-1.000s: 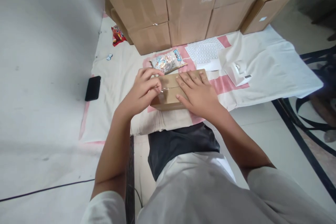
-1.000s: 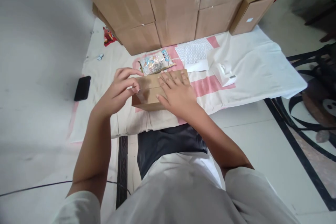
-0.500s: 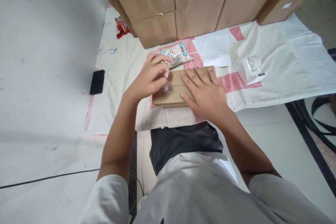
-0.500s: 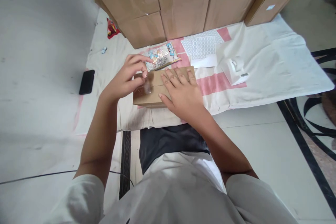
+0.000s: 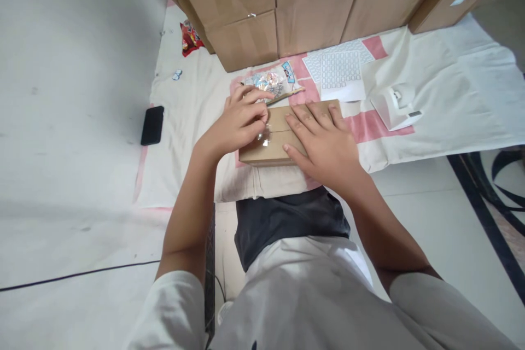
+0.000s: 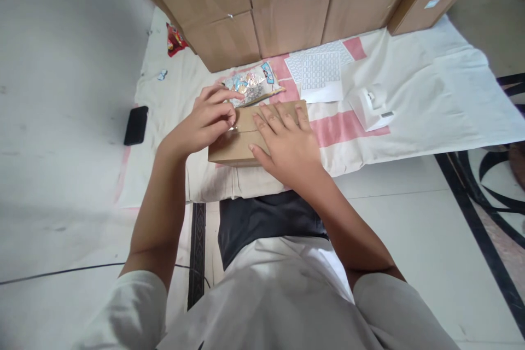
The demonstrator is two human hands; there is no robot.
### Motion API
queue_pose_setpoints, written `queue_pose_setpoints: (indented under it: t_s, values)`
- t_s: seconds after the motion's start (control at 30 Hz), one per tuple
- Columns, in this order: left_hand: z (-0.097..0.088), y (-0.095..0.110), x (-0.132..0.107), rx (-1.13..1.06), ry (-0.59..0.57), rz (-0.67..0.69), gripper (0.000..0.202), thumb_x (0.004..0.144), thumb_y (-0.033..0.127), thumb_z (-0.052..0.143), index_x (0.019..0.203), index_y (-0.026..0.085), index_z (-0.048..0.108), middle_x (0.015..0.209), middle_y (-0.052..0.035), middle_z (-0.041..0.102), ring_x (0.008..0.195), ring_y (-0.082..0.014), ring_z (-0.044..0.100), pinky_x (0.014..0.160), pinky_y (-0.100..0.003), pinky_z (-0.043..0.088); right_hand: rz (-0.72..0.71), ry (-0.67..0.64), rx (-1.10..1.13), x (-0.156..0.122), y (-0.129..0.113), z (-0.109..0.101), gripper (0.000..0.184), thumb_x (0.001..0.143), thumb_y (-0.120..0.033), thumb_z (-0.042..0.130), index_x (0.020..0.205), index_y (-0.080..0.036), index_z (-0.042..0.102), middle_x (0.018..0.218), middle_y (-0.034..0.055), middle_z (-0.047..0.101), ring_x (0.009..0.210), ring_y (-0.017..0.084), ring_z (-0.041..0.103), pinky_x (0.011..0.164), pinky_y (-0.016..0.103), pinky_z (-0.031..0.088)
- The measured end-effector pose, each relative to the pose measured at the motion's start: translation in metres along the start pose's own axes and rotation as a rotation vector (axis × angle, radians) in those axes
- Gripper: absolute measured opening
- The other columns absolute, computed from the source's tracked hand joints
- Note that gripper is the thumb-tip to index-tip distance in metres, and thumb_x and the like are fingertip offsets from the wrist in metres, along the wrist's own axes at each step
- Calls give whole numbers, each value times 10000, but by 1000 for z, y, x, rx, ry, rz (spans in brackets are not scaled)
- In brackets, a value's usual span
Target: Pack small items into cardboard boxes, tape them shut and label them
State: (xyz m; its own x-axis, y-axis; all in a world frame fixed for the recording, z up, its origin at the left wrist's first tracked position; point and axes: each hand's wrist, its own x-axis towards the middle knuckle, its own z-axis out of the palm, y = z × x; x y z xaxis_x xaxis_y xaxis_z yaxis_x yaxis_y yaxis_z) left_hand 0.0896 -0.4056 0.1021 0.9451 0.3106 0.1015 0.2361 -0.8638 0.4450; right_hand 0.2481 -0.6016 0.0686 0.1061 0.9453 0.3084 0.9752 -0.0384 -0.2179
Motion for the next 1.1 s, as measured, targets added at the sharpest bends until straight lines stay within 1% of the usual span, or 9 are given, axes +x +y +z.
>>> queue_pose_setpoints:
  t_s: [0.17,0.3,0.53,0.67,0.8,0.97,1.1]
  values:
    - [2,-1,-4,-27,48,9,179,986,288,469,839,245,560,1533,11,603,1485,-282,381,1341,-549,214,-1,5,6,0,1,1,606,1082,-457,440,1599,-145,502,1669,158,494,1564,394,405,1292,659,235]
    - [-1,2,-6,-120,114,36,181,989,280,462,820,241,514,1525,-1,614,1457,-259,437,1343,-512,244,8,4,7,1,1,2,605,1083,-459,434,1587,-136,514,1670,157,494,1566,393,403,1299,654,228]
    - [-7,10,-8,-299,75,62,143,891,170,415,801,246,495,1484,21,642,1457,-261,488,1330,-546,302,15,4,1,1,-1,0,603,1081,-447,439,1598,-144,503,1668,152,498,1566,387,406,1298,665,235]
    - [-4,10,-6,-281,69,25,132,895,189,423,804,244,502,1490,7,635,1463,-274,469,1330,-573,279,12,7,13,1,-1,0,599,1077,-448,439,1598,-161,507,1667,149,500,1566,390,407,1295,673,233]
    - [3,5,-4,-235,56,2,128,904,205,442,812,241,523,1502,-12,623,1463,-268,448,1319,-552,271,10,17,18,1,-1,0,594,1075,-445,439,1593,-164,512,1664,148,504,1562,388,412,1294,670,235]
    - [10,-2,-2,-224,63,19,138,902,194,427,816,241,524,1452,-39,646,1389,-254,515,1271,-519,331,16,7,-14,1,-1,0,595,1080,-451,431,1563,-122,538,1661,157,506,1562,377,414,1306,639,238]
    - [13,-5,0,-242,86,28,134,896,182,425,813,238,514,1425,-51,654,1359,-254,543,1235,-503,359,19,0,-8,1,0,0,594,1073,-451,451,1570,-138,534,1669,150,497,1564,376,408,1304,645,237]
